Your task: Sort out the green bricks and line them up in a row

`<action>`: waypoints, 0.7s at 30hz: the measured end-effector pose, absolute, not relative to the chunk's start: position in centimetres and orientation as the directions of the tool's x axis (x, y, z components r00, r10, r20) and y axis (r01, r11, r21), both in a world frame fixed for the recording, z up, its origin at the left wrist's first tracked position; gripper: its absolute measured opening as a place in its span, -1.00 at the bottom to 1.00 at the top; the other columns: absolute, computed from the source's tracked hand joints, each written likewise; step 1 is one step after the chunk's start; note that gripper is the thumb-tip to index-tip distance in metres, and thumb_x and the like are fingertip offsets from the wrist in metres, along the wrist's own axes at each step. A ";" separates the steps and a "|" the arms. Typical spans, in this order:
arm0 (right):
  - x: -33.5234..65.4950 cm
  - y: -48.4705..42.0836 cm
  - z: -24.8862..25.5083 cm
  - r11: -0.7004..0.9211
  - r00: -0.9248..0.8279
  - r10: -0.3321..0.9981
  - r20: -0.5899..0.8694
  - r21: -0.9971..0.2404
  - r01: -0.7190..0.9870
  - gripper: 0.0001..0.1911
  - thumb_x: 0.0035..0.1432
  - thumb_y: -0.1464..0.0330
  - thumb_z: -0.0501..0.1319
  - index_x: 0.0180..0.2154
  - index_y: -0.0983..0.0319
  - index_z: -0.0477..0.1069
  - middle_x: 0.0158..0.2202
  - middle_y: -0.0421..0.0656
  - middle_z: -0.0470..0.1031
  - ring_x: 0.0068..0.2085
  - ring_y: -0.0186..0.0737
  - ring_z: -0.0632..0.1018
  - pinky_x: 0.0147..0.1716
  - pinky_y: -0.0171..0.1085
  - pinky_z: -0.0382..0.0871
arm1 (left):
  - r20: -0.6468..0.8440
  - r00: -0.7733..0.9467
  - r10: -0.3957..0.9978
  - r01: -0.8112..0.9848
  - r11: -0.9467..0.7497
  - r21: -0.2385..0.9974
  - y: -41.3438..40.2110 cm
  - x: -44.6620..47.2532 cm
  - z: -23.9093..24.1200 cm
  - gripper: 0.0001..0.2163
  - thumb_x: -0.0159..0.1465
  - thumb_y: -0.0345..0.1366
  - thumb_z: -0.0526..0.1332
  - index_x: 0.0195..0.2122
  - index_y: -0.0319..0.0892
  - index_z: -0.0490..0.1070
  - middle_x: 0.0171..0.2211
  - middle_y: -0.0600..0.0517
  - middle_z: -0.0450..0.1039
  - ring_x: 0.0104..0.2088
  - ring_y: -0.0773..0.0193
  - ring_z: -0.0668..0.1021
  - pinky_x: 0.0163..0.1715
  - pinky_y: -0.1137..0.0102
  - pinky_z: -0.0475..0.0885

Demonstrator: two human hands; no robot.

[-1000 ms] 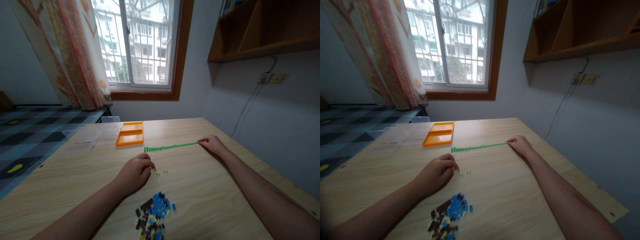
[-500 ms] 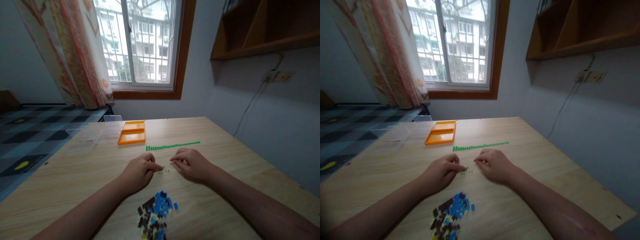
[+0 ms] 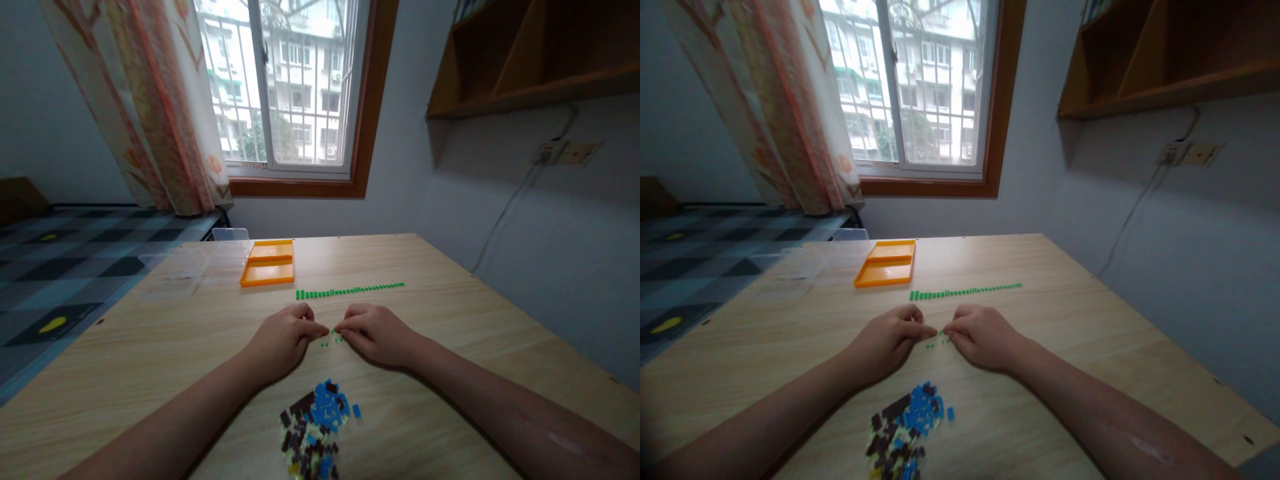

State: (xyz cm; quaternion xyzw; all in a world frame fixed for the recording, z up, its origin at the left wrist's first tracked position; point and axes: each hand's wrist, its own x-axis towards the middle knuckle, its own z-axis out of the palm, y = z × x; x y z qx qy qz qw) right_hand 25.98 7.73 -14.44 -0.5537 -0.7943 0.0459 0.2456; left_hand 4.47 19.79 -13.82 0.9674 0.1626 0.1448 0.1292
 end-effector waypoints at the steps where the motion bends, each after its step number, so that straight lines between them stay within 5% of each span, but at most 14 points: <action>1: 26.0 7.7 -14.4 0.384 -0.268 0.901 0.340 -0.341 0.858 -0.74 0.36 0.38 0.12 -0.20 0.21 0.60 -0.30 -0.13 0.51 -0.23 -0.27 0.52 -0.22 -0.33 0.32 | 0.239 0.907 0.346 0.273 -0.917 0.290 19.8 4.5 -13.9 -0.64 0.32 -0.45 0.12 -0.06 0.13 0.61 -0.21 0.01 0.43 -0.21 0.22 0.50 -0.23 0.37 0.37; 8: 26.0 7.7 -14.4 0.404 -0.273 0.890 0.365 -0.356 0.842 -0.75 0.37 0.36 0.13 -0.15 0.18 0.60 -0.29 -0.14 0.51 -0.26 -0.28 0.52 -0.25 -0.34 0.30 | 0.263 0.918 0.296 0.229 -0.939 0.256 19.9 4.4 -14.2 -0.67 0.38 -0.38 0.12 -0.01 0.18 0.58 -0.20 0.02 0.42 -0.22 0.24 0.50 -0.23 0.37 0.37; 21: 29.6 7.3 -13.8 0.286 -0.183 0.932 0.311 -0.325 0.902 -0.87 0.19 0.46 0.23 -0.31 0.23 0.58 -0.36 -0.19 0.53 -0.38 -0.36 0.48 -0.34 -0.38 0.25 | 0.295 0.866 0.404 0.253 -0.863 0.438 20.1 4.1 -14.1 -0.70 0.28 -0.48 0.10 -0.16 -0.08 0.60 -0.20 0.01 0.46 -0.19 0.23 0.53 -0.14 0.35 0.42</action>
